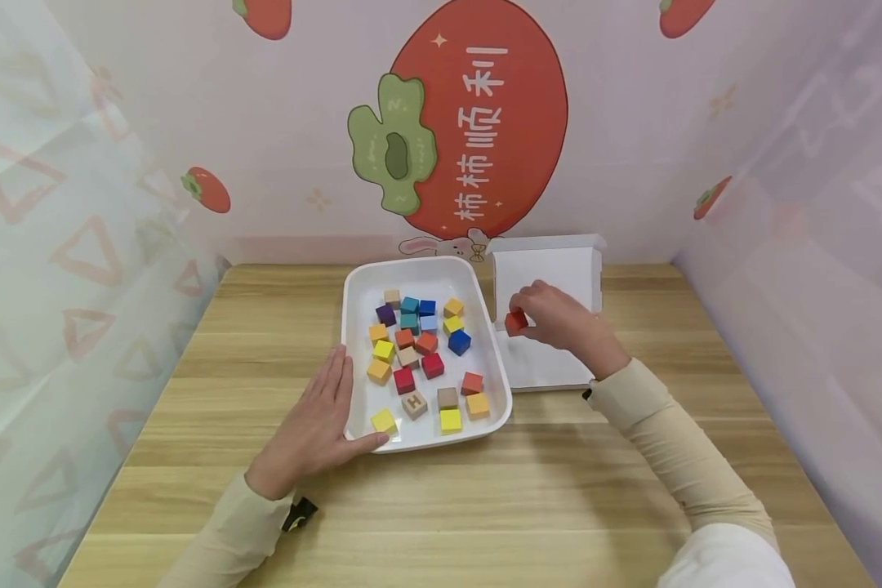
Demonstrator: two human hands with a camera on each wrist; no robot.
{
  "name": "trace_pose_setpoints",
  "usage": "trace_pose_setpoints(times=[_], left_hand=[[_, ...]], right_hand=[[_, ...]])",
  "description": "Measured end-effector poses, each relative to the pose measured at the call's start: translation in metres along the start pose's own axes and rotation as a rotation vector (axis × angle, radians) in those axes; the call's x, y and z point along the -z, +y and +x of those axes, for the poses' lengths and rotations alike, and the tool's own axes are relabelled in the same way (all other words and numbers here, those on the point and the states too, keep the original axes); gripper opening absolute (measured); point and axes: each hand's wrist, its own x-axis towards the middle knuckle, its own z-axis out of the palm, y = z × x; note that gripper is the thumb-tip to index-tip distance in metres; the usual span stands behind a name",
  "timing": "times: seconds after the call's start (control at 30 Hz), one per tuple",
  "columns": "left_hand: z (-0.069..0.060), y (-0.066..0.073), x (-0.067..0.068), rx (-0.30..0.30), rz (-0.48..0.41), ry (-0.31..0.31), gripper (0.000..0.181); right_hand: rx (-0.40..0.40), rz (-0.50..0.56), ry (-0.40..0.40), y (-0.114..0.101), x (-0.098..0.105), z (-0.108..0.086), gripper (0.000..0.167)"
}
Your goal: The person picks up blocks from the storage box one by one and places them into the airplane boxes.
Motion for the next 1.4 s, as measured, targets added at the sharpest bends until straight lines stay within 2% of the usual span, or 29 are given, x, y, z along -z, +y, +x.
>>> trace_pose_setpoints(times=[0.37,0.6,0.83,1.0,1.2,1.4], left_hand=[[0.0,-0.001,-0.002,-0.008,-0.014,0.007,0.129],[-0.001,-0.001,-0.002,-0.007,-0.024,0.004,0.129],[-0.003,0.001,-0.002,-0.011,-0.04,0.01,0.128],[-0.003,0.001,-0.002,-0.014,-0.034,0.024,0.127],[-0.003,0.0,0.0,-0.011,-0.022,0.032,0.127],[-0.003,0.0,0.0,-0.01,-0.021,0.028,0.127]], right_hand=[[-0.021,-0.053,0.017,0.01,-0.037,0.013,0.028],[-0.043,-0.103,0.028,0.006,-0.052,0.019,0.032],[-0.021,-0.164,0.07,0.005,-0.063,0.017,0.031],[0.004,-0.206,0.113,0.007,-0.067,0.016,0.027],[0.017,-0.19,0.156,0.008,-0.068,0.016,0.025],[0.025,-0.119,0.137,0.001,-0.048,0.009,0.033]])
